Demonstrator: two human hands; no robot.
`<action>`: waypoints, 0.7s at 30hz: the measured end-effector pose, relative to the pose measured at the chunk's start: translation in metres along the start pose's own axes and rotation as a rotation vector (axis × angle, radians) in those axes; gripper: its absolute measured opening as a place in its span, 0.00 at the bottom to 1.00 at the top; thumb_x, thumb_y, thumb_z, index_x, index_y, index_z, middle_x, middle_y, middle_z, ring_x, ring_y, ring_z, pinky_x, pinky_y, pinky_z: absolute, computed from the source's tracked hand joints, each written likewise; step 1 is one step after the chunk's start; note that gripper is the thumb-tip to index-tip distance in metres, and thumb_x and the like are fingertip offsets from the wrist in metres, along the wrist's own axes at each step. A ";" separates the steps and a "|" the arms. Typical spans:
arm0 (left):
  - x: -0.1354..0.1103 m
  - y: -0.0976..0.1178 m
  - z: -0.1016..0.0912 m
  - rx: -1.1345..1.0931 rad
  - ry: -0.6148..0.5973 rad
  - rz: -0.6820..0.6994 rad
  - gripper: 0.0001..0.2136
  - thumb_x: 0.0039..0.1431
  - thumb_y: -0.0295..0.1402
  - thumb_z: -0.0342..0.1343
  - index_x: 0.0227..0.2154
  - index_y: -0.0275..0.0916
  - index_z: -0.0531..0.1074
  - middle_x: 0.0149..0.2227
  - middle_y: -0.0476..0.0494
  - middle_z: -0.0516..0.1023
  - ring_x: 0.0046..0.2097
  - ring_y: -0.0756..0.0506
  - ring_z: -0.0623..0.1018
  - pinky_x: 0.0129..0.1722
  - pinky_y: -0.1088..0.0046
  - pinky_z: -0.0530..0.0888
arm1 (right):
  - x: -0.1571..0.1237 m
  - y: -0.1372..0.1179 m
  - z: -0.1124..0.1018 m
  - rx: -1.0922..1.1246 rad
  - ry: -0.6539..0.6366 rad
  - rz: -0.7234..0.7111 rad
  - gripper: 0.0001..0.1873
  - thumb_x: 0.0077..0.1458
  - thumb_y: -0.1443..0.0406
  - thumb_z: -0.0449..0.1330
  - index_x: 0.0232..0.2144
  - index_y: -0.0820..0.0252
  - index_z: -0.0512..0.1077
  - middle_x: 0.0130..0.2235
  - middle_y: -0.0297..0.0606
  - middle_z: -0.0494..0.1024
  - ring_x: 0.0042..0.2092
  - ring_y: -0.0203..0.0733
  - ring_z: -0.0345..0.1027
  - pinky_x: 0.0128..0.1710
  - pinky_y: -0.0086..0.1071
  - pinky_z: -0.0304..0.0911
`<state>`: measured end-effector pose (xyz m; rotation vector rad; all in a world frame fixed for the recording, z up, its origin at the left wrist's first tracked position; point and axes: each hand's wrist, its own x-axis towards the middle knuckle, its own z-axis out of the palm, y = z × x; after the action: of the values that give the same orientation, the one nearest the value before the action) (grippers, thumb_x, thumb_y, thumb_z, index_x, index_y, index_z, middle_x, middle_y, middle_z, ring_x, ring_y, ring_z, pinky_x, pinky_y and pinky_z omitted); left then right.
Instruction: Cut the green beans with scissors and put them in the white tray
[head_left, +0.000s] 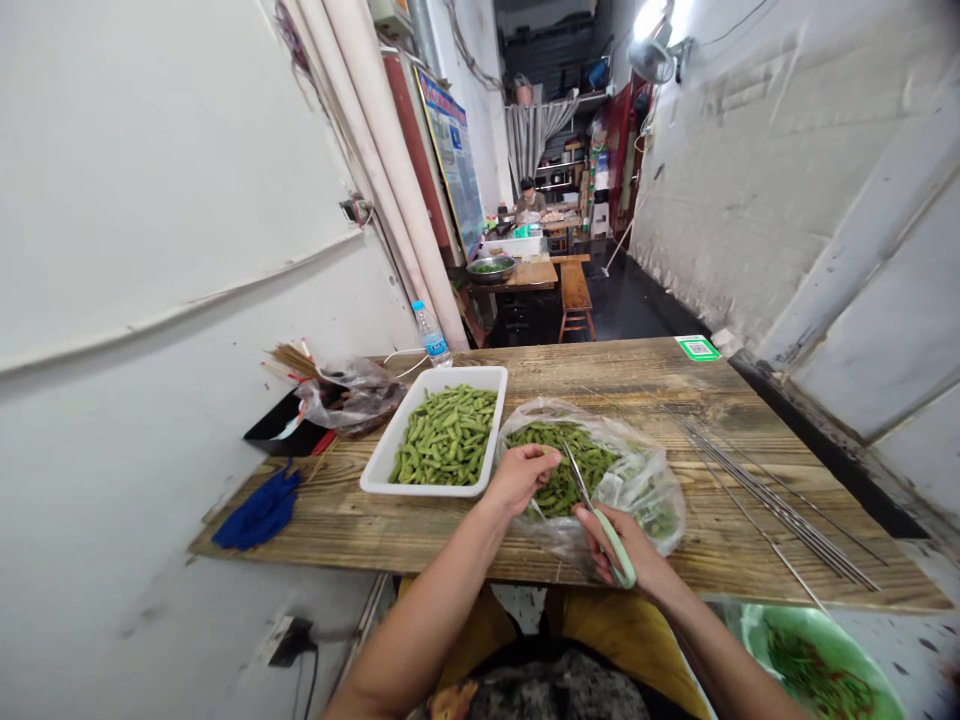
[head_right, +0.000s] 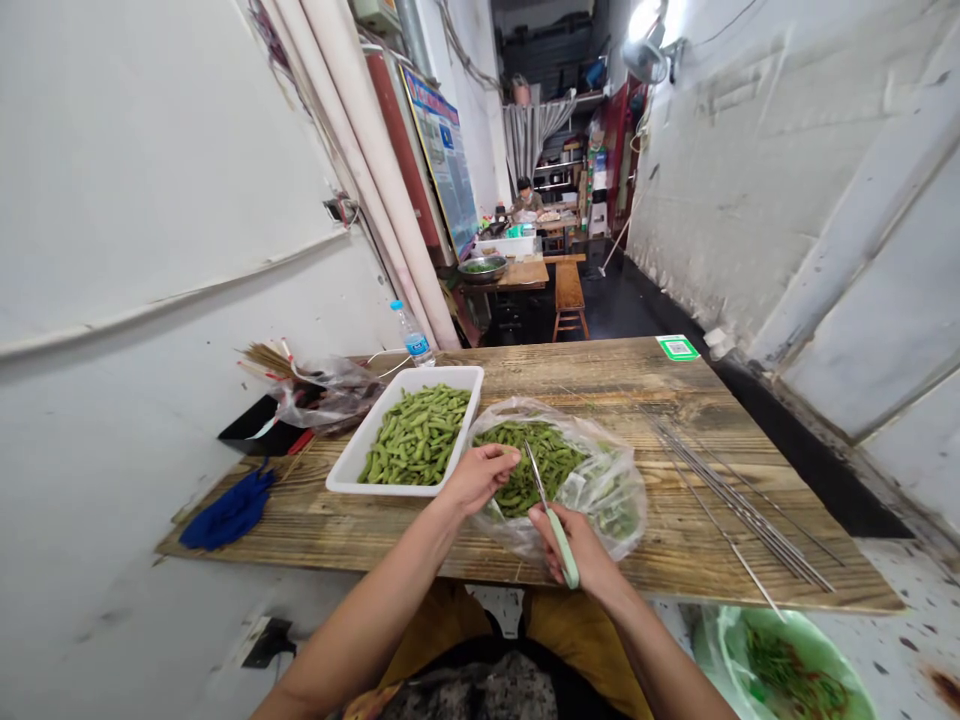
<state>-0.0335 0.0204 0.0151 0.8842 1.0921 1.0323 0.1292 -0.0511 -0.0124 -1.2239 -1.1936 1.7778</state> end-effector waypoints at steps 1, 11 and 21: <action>0.000 -0.003 0.002 -0.015 0.014 0.011 0.14 0.39 0.36 0.66 0.26 0.32 0.72 0.21 0.52 0.68 0.21 0.58 0.62 0.21 0.80 0.60 | 0.000 0.000 0.001 0.002 0.007 0.008 0.22 0.46 0.46 0.59 0.26 0.56 0.60 0.16 0.20 0.56 0.14 0.27 0.48 0.10 0.23 0.50; 0.003 -0.016 -0.004 0.583 -0.010 0.160 0.11 0.54 0.37 0.51 0.31 0.34 0.73 0.19 0.53 0.65 0.23 0.53 0.64 0.24 0.78 0.61 | 0.000 0.009 -0.009 -0.123 0.011 -0.015 0.26 0.46 0.44 0.57 0.37 0.57 0.63 0.15 0.20 0.56 0.14 0.28 0.49 0.12 0.24 0.50; -0.005 -0.006 -0.008 0.877 -0.190 0.227 0.16 0.56 0.38 0.47 0.29 0.33 0.76 0.22 0.51 0.69 0.28 0.51 0.66 0.30 0.77 0.61 | -0.005 0.000 -0.019 -0.319 -0.024 -0.085 0.23 0.49 0.45 0.56 0.35 0.58 0.68 0.15 0.22 0.57 0.16 0.28 0.49 0.15 0.23 0.47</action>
<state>-0.0405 0.0146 0.0092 1.8006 1.3098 0.5996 0.1490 -0.0500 -0.0134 -1.3091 -1.5643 1.5853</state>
